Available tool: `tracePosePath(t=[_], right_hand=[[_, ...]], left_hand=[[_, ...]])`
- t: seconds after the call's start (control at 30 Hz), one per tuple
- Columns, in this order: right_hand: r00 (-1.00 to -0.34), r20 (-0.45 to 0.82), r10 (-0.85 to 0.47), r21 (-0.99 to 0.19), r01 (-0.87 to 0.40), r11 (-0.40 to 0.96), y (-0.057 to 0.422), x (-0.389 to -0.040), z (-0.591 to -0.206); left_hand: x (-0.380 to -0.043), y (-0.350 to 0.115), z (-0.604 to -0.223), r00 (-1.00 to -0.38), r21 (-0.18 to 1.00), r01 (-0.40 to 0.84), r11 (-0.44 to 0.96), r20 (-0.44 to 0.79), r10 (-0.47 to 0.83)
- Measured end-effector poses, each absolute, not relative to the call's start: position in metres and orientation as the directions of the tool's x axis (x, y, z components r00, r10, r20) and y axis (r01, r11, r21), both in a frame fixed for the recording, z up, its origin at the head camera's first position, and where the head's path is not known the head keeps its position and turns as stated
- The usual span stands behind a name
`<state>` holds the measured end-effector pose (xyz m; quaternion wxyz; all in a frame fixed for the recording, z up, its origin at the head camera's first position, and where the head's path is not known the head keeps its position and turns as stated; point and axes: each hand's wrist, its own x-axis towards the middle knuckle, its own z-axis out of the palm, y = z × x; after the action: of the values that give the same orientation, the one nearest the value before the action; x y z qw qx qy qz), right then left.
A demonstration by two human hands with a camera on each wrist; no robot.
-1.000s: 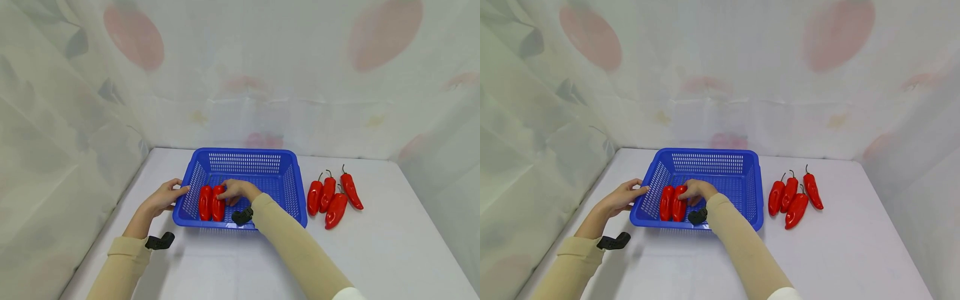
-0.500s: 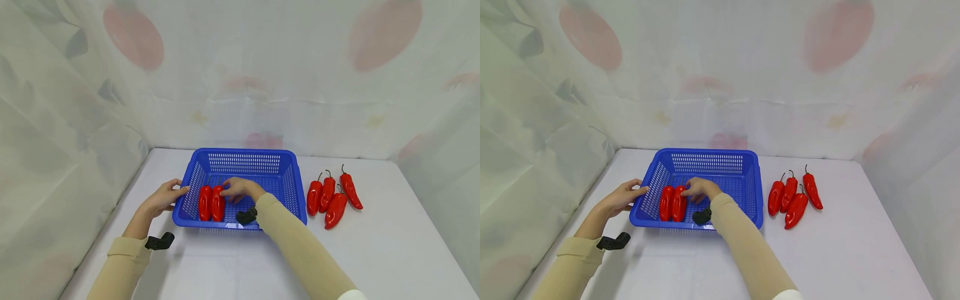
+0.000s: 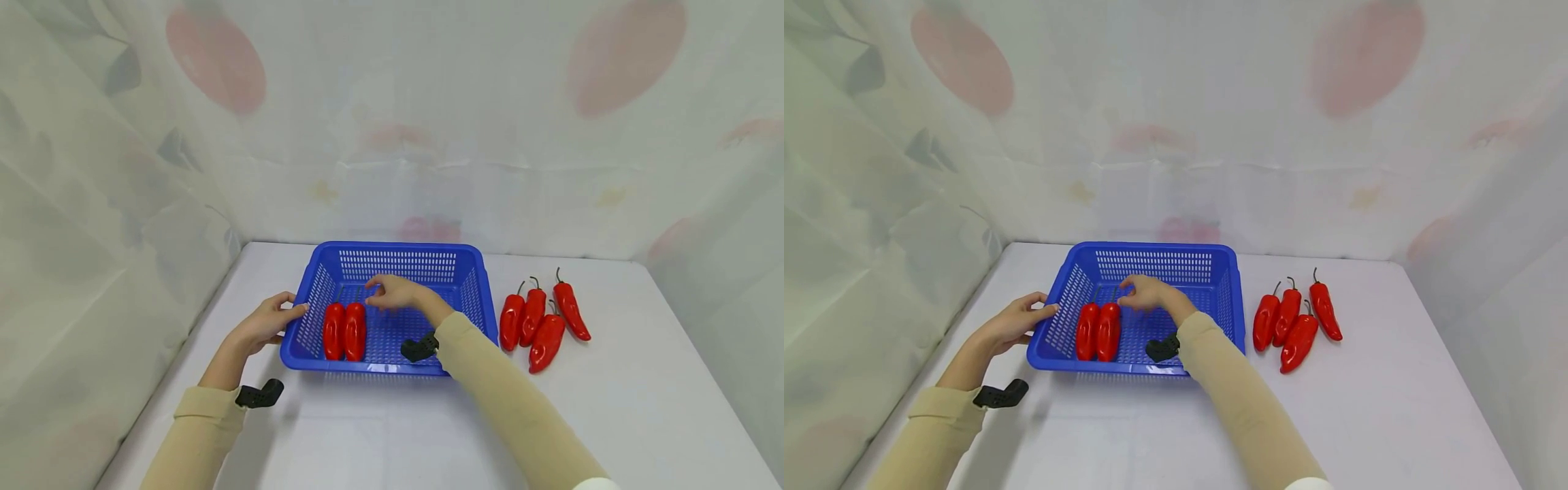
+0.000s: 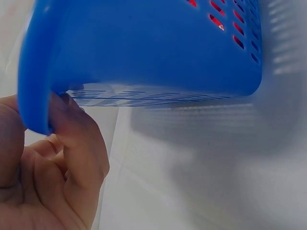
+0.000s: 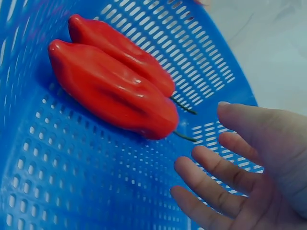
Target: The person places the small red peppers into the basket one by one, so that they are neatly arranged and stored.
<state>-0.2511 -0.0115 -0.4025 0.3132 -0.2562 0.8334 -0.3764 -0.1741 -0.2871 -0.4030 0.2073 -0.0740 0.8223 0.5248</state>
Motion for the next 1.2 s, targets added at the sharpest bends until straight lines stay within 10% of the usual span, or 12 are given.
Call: tracePosePath(t=[1.2], right_hand=[[-0.784,0.138,-0.605,-0.745,-0.484,0.458,0.065,-0.236,-0.356]], left_hand=[[-0.174,-0.290,-0.402,-0.900,0.830,-0.332,0.449,-0.421,0.113]])
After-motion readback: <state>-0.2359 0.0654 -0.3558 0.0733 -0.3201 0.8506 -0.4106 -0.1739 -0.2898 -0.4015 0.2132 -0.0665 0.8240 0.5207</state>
